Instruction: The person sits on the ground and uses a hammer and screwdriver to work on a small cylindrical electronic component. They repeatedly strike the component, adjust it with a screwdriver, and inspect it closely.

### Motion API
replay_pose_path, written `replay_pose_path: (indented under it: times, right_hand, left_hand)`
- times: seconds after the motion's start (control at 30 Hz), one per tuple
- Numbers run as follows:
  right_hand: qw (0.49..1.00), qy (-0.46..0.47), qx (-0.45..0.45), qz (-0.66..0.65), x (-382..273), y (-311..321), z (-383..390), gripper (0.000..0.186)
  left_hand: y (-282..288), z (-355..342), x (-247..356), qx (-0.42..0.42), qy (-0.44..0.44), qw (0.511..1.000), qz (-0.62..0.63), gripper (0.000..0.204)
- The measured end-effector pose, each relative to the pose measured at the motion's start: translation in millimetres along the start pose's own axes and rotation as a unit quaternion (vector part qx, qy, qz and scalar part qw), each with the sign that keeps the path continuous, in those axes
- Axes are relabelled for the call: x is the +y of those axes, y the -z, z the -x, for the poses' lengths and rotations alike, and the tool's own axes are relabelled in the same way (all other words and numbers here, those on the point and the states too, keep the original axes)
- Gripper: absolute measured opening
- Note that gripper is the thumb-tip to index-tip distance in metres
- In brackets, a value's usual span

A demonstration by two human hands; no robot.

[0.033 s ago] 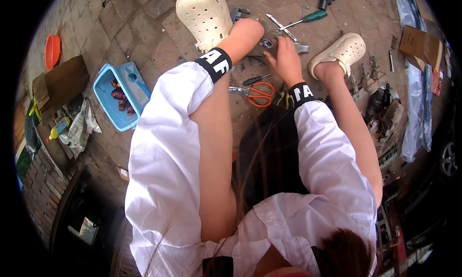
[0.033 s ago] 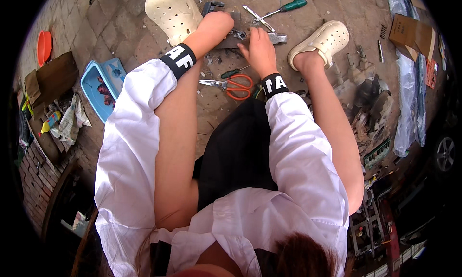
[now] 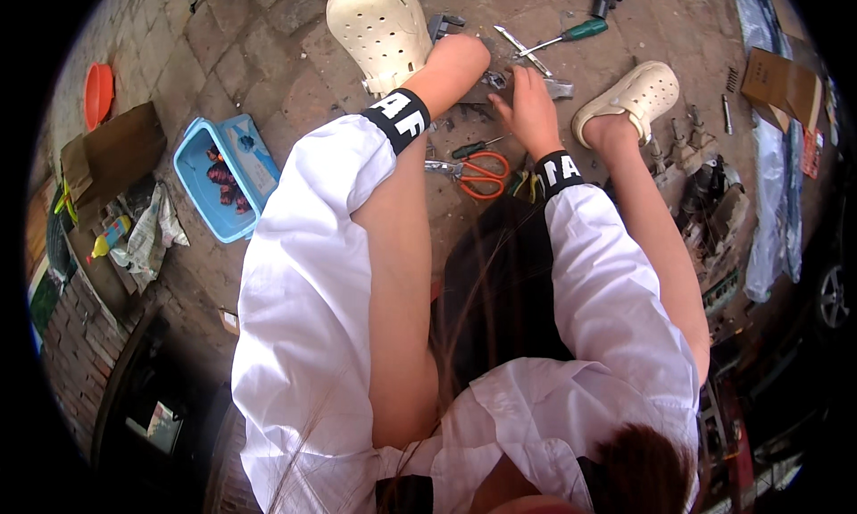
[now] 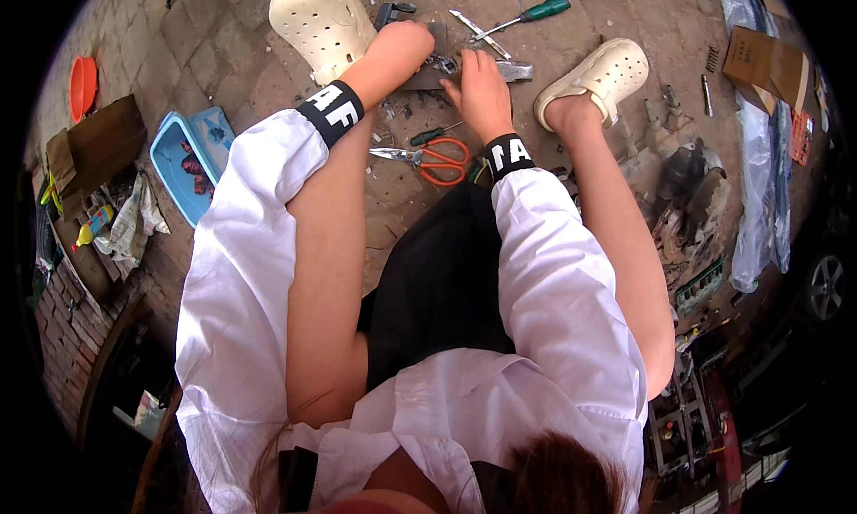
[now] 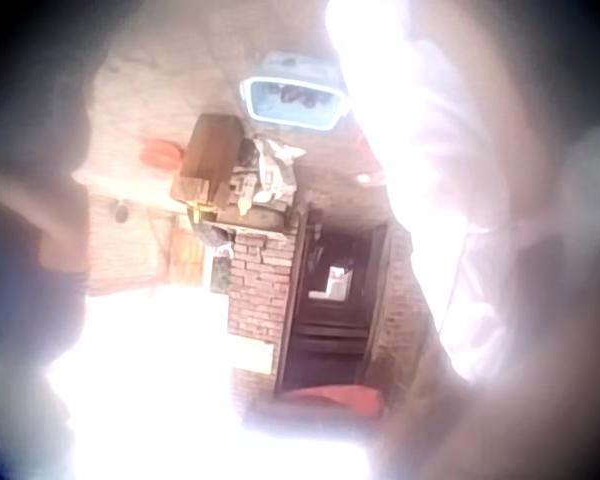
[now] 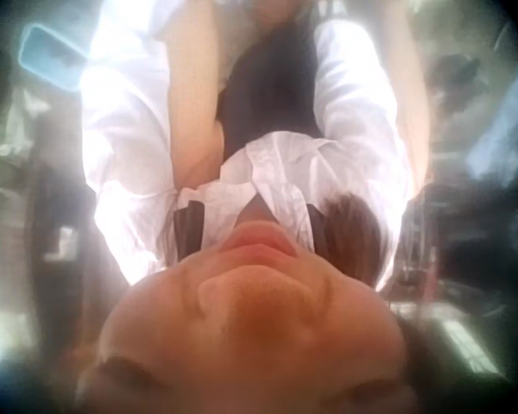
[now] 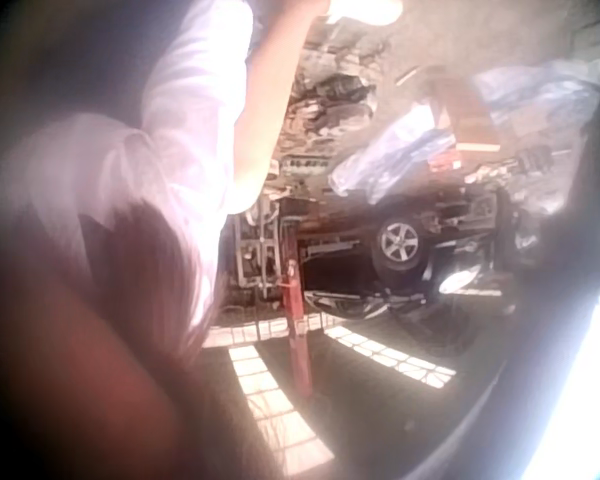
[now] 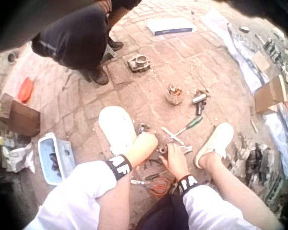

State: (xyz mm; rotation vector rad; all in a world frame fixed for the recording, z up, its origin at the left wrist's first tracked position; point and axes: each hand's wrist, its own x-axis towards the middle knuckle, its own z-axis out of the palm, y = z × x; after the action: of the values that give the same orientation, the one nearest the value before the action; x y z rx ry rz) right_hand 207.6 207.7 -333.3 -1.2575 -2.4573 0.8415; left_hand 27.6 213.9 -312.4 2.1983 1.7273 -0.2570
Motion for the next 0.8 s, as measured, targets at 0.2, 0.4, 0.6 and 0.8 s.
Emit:
replay_pose_path:
  times: [0.2,0.4,0.6,0.8]
  right_hand:
    - [0.995,-0.035,0.022,-0.087,9,-17,-8,0.028]
    - [0.963,-0.171,0.026,-0.205,-1,-23,-12,0.032]
    - [0.889,-0.322,0.025,-0.325,1,-52,-13,0.038]
    - [0.951,-0.237,0.06,-0.19,-10,-38,-3,0.027]
  left_hand:
    - [-2,5,-2,0.008,0.01,1.0,-0.008,0.018]
    - [-5,4,-5,0.009,0.01,1.0,-0.016,0.019]
    - [-3,2,-3,0.008,0.003,1.0,-0.026,0.018]
    - [-8,4,-2,0.032,0.002,0.999,-0.024,0.016]
